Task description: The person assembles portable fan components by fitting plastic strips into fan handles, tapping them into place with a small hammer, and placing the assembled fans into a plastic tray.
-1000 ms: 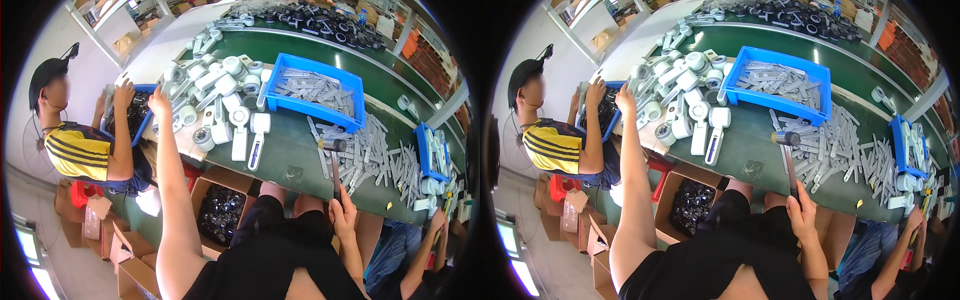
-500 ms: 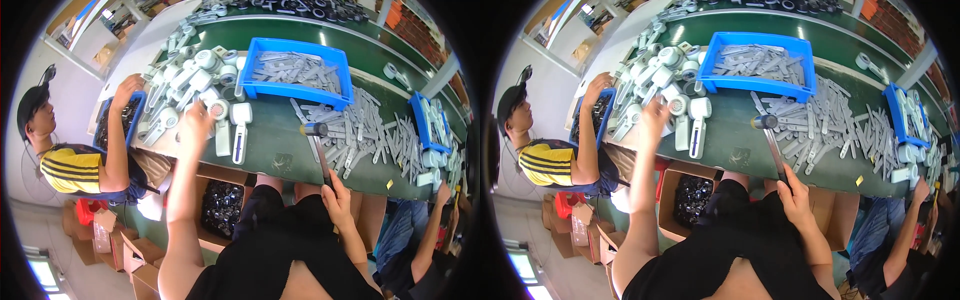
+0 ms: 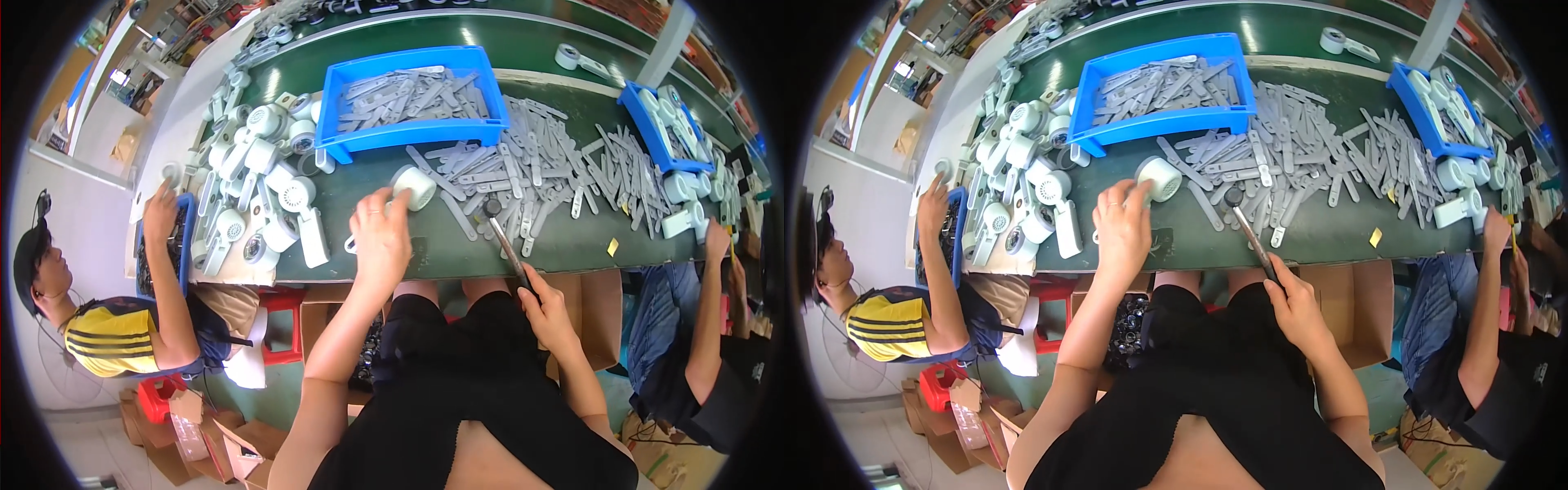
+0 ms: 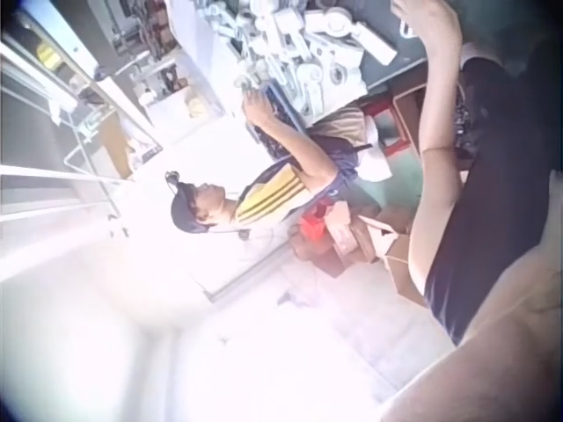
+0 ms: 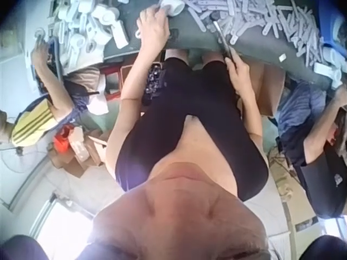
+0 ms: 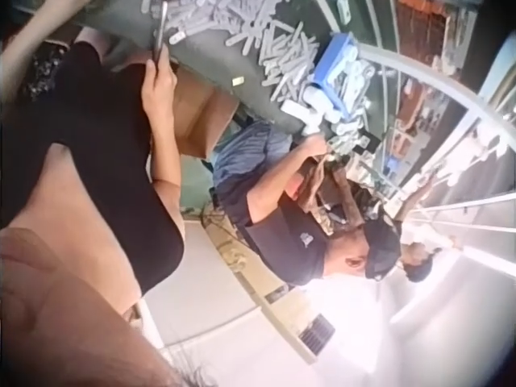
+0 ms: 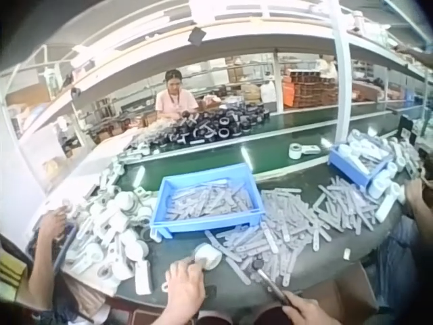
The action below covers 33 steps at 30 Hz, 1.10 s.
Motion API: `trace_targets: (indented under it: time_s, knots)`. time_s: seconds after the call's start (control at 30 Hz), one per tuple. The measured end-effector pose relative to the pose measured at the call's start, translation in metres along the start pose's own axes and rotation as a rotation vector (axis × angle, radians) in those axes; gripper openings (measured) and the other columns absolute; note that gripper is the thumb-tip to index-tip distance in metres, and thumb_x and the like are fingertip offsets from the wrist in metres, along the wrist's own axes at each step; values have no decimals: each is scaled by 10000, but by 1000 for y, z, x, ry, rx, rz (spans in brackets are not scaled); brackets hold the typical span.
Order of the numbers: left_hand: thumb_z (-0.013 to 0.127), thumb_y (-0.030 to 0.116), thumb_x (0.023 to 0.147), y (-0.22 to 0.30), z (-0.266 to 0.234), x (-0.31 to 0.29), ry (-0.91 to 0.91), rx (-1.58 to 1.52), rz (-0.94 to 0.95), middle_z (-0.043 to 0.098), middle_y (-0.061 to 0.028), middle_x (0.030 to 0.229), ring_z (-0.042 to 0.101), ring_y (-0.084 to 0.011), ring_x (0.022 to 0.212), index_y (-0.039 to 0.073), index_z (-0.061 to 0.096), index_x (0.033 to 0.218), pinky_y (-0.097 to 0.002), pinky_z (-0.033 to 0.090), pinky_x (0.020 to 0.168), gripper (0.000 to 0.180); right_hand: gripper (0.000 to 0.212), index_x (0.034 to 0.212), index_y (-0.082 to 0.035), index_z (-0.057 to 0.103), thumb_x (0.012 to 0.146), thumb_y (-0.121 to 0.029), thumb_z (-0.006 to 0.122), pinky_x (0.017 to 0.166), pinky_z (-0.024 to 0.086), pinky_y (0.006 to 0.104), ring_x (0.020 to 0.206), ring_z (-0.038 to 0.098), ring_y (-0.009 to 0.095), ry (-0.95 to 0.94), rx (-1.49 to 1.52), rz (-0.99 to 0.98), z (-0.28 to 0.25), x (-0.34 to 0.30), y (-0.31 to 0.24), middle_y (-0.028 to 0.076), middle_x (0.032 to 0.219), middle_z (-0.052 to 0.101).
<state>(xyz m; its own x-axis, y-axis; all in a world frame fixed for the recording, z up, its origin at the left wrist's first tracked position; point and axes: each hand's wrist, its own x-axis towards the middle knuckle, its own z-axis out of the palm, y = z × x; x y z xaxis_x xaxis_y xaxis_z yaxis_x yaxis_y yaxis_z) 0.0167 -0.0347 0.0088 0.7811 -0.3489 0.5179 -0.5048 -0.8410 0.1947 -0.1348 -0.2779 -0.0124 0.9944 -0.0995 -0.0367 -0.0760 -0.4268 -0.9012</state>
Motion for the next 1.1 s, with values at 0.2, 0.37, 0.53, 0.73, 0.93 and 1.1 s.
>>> trace_targets:
  time_s: [0.2,0.37,0.53,0.73,0.93,1.1]
  knots:
    - [665,104,693,12,42,55,-34,76,266,537,-63,990,474,-258,994,153,710,954,-387,361,867,270,419,1313,-9,478,912,-106,554,588,433,285,607,506,151,45,118,-6,-2,-4,2,91,686,528]
    - [632,146,698,-6,54,73,-154,187,569,554,-25,894,480,-219,943,153,723,821,-347,372,805,153,422,1315,-4,475,911,-93,557,587,431,274,611,499,132,55,174,-44,1,-4,3,69,693,525]
    - [647,135,696,5,32,76,-98,-8,554,585,-23,835,508,-189,882,138,705,887,-319,380,764,200,422,1313,4,475,908,-83,558,581,428,265,610,496,122,79,186,-70,-3,-3,1,64,695,522]
    - [512,-28,794,9,9,41,3,-723,11,664,-118,847,615,-237,625,11,643,1034,-323,506,612,275,426,1315,1,477,903,-73,557,567,422,259,593,489,110,64,215,-82,-1,-1,-1,52,681,518]
    - [509,27,887,-18,-19,-8,-73,-1024,-358,668,-133,828,620,-169,657,-10,602,1124,-275,498,619,256,430,1317,4,477,900,-71,555,546,412,244,574,476,85,18,243,-76,6,2,-3,33,669,512]
    - [554,38,892,-22,-30,-14,-4,-656,-449,656,-145,747,639,-227,686,22,530,1167,-346,494,624,276,428,1314,9,477,902,-74,557,544,412,240,571,473,82,-42,246,-72,10,6,-13,30,669,510]
